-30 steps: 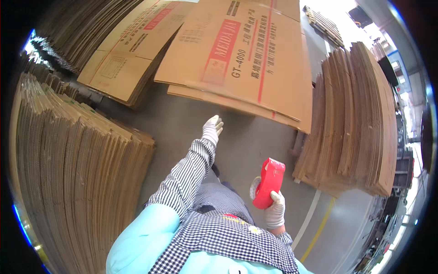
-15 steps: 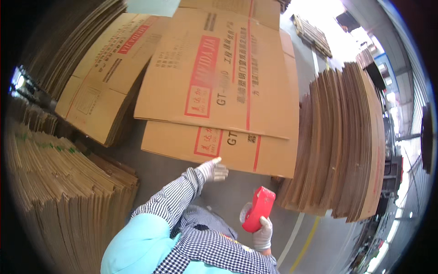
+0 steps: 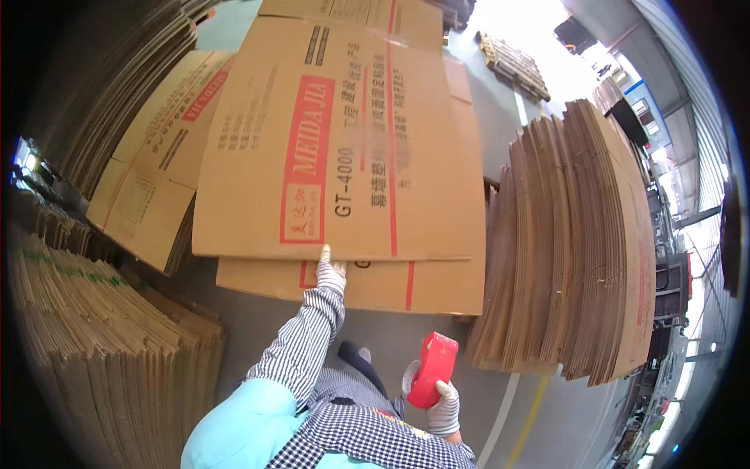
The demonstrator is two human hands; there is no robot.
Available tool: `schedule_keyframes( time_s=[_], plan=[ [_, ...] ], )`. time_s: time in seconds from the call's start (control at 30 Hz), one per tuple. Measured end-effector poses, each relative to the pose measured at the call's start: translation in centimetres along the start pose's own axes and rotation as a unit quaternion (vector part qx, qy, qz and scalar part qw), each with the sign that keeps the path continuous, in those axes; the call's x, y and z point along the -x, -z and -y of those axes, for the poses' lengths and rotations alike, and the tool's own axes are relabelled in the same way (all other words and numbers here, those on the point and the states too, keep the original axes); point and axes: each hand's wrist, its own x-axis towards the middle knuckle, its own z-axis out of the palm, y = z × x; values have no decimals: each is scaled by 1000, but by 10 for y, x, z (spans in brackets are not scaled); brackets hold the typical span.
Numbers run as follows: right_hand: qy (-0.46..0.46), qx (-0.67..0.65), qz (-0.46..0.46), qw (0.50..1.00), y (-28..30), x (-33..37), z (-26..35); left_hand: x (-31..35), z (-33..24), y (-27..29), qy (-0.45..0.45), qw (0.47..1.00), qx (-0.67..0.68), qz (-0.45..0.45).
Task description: Sealing flattened cardboard boxes using a tape dispenser.
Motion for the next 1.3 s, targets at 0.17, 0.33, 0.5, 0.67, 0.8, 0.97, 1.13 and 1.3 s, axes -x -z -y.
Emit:
schedule_keyframes(
  time_s=[0.17,0.33,0.5,0.67,0.8,0.97,1.13,1.3],
  plan=[
    [40,-8,-39,998,76,14,1,6,-2,-3,-49,992,-114,0],
    [133,4,-96,986,95,47,55,103,-10,25,-98,972,-198,74],
    [177,-87,2,980,96,51,106,210,-6,140,-51,986,-146,67],
    [158,-51,30,986,135,36,93,208,38,213,110,991,-18,76],
    [152,-3,16,988,137,50,82,156,66,206,74,995,51,52],
    [151,62,-1,987,149,66,82,76,55,150,-37,998,40,36],
    [170,97,-83,977,153,84,76,41,61,126,-59,998,19,9],
    [169,95,-75,978,142,89,65,55,44,132,-90,992,-87,21]
  ],
)
